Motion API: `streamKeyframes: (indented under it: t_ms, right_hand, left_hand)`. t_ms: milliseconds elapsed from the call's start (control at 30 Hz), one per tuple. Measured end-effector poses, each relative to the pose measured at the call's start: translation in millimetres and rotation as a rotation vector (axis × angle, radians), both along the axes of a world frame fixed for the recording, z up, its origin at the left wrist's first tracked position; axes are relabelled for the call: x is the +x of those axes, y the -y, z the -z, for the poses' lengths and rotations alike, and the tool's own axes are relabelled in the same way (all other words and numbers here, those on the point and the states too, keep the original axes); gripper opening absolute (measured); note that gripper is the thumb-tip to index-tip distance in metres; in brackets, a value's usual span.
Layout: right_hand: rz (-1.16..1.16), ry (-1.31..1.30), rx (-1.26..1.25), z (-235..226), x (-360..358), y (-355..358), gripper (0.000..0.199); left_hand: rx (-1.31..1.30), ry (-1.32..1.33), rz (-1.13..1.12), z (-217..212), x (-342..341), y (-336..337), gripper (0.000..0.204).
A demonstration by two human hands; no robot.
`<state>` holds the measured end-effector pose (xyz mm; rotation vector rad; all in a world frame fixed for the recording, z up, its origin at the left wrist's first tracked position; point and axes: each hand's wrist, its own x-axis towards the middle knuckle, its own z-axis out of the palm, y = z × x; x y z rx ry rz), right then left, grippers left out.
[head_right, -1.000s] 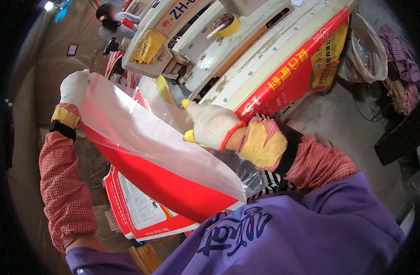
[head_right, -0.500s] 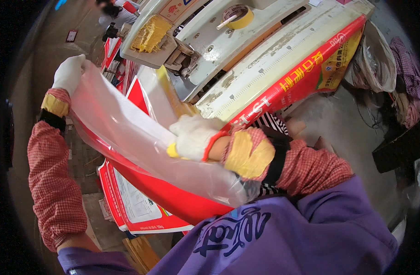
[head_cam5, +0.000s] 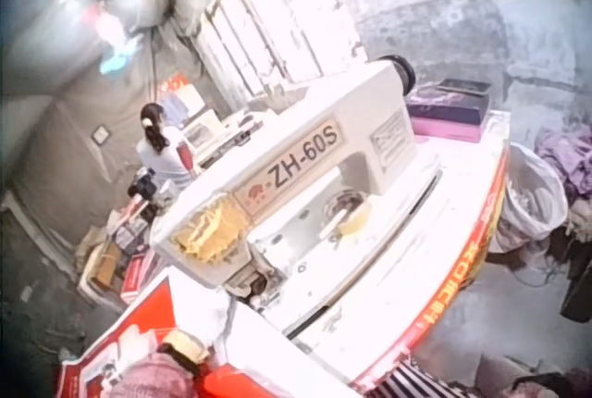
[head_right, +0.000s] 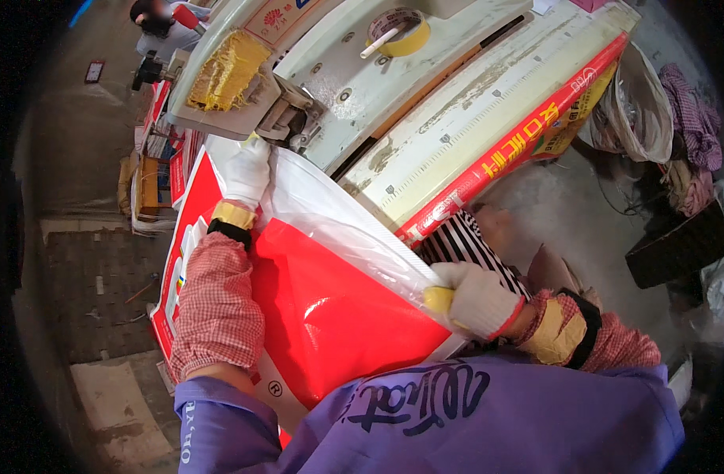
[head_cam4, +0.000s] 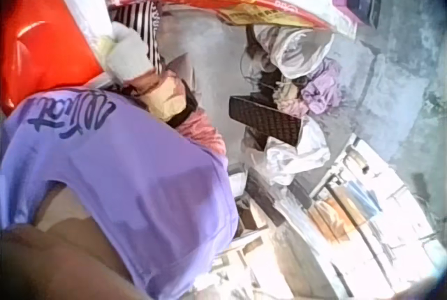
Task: Sewing the edges of large woven plastic bags using an industrial sewing machine.
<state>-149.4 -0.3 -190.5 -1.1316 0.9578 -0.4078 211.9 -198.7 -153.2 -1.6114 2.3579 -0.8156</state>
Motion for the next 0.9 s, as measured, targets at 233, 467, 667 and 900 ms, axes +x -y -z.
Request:
streamKeyframes:
  t_ms: [233, 467, 667, 900]
  right_hand:
    - [0.407, 0.238, 0.209, -12.7, 7.5, -8.2, 0.027]
    - [-0.096, -0.582, -0.685, -47.0, 5.1, 0.9, 0.017]
    - [-0.306, -0.773, -0.597, -48.7, 5.2, -0.5, 0.019]
    - [-0.020, -0.510, -0.803, -16.9, 36.6, 20.2, 0.030]
  left_hand:
    - [-0.170, -0.271, 0.437, -19.7, -16.4, 7.1, 0.011]
    - [0.267, -0.416, 0.081, -20.1, 8.6, 5.9, 0.016]
    - [0.482, -0.542, -0.184, -46.3, -14.3, -28.2, 0.020]
    - [0.147, -0.338, -0.034, -34.7, -15.4, 38.0, 0.024]
